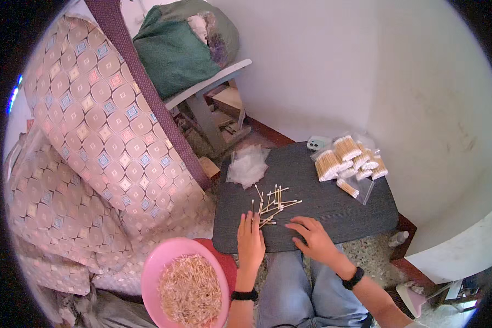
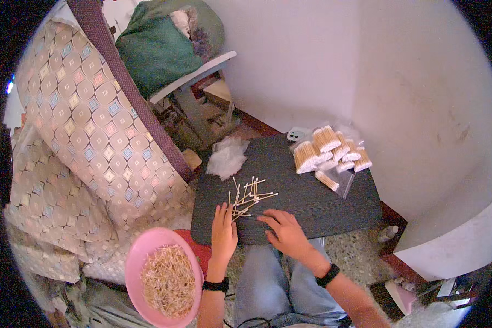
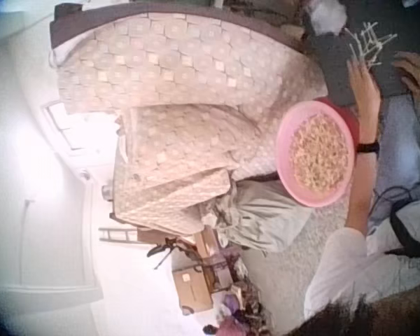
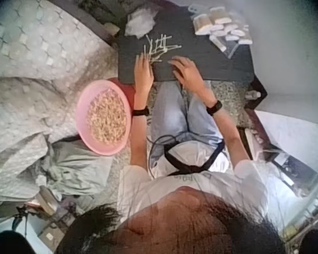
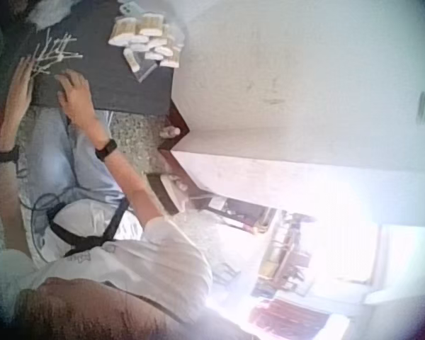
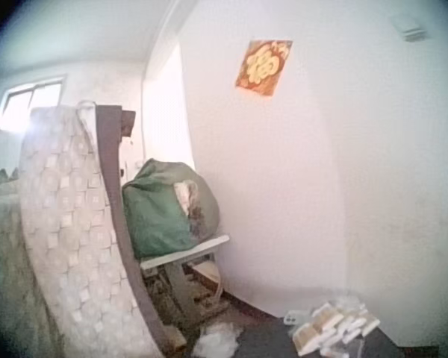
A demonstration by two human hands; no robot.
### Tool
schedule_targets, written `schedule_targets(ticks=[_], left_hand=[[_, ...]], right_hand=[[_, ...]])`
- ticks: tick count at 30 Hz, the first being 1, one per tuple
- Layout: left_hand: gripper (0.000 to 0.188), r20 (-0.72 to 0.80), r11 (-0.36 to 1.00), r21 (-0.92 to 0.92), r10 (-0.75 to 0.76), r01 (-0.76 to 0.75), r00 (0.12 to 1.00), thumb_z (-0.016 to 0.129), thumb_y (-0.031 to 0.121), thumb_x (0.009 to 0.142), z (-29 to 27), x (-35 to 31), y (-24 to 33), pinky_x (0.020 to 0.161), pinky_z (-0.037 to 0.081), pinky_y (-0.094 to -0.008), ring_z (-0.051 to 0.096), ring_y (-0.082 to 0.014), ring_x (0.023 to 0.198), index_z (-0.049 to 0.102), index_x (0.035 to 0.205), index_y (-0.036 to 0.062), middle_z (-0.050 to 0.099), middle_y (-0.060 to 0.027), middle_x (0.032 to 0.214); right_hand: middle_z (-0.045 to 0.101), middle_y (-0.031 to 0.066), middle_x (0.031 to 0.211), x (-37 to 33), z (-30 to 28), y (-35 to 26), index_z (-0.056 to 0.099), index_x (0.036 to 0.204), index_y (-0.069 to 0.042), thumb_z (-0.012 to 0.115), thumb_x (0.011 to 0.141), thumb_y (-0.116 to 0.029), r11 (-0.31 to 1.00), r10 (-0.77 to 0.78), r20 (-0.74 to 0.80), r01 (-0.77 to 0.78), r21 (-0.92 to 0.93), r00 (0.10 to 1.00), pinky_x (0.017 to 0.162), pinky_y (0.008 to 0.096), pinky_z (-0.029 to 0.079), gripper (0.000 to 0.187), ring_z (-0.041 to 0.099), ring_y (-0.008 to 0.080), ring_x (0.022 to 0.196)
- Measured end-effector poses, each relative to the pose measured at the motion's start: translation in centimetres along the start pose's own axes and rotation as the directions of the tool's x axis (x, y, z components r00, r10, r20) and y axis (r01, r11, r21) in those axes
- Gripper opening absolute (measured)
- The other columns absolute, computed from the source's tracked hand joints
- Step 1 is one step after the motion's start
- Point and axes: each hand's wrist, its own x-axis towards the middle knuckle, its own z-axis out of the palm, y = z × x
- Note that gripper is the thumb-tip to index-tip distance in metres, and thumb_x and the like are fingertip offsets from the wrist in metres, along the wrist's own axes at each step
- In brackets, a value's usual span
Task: The person gathers cotton swabs from a table, aligns them into a bundle by hand, and slides them into a small plastic bag. The person then repeats the process, gathering and aligning more cotton swabs on the table.
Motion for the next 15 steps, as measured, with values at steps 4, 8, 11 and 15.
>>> schedule_targets(ticks=[4, 8, 11, 15], left_hand=[[0.046, -0.012, 0.999, 0.004, 0.042, -0.042, 0.999, 0.054, 0.004, 0.086, 1.4, 0.1, -1.2, 0.102, 0.035, -0.047, 0.038, -0.0381, 0.127, 0.044, 0.131, 0.002, 0.045, -0.019, 0.134], [0.042, -0.132, 0.994, -0.106, -0.011, -0.003, 0.991, 0.056, 0.003, 0.085, 2.0, 0.0, -1.2, 0.099, 0.037, -0.0473, 0.045, -0.0373, 0.119, 0.049, 0.127, 0.0034, 0.048, -0.0181, 0.128], [0.034, -0.128, 0.973, -0.223, -0.087, 0.057, 0.988, 0.059, 0.003, 0.084, 1.6, 0.1, -0.7, 0.095, 0.039, -0.047, 0.049, -0.036, 0.11, 0.056, 0.118, 0.0048, 0.05, -0.0167, 0.123], [0.026, -0.251, 0.942, -0.336, -0.111, 0.021, 0.962, 0.061, 0.002, 0.081, -0.3, -0.5, 0.5, 0.093, 0.041, -0.0415, 0.052, -0.033, 0.108, 0.062, 0.107, 0.0044, 0.055, -0.0147, 0.117]], right_hand=[[0.047, 0.0107, 0.13, 1.7, 3.1, 0.0, 0.048, 0.13, -0.01, 0.064, 0.078, -0.005, 0.996, -0.023, 0.012, 0.024, -0.083, 1.0, 0.096, 0.0431, 0.04, 0.055, 0.049, 0.0324, 0.11], [0.049, 0.0093, 0.127, 3.2, 5.8, 0.2, 0.051, 0.128, -0.009, 0.063, 0.077, -0.002, 0.998, -0.036, 0.058, 0.039, -0.058, 0.998, 0.092, 0.0401, 0.043, 0.053, 0.05, 0.0313, 0.105], [0.052, 0.0079, 0.124, 3.6, 6.5, 0.2, 0.053, 0.125, -0.008, 0.061, 0.076, 0.002, 0.995, -0.047, 0.053, 0.051, -0.084, 0.997, 0.089, 0.0384, 0.044, 0.051, 0.05, 0.0306, 0.099], [0.055, 0.0102, 0.118, 3.0, 4.7, -1.3, 0.059, 0.116, -0.006, 0.062, 0.077, -0.003, 0.995, -0.063, -0.021, 0.065, 0.079, 0.998, 0.087, 0.038, 0.044, 0.04, 0.052, 0.0295, 0.097]])
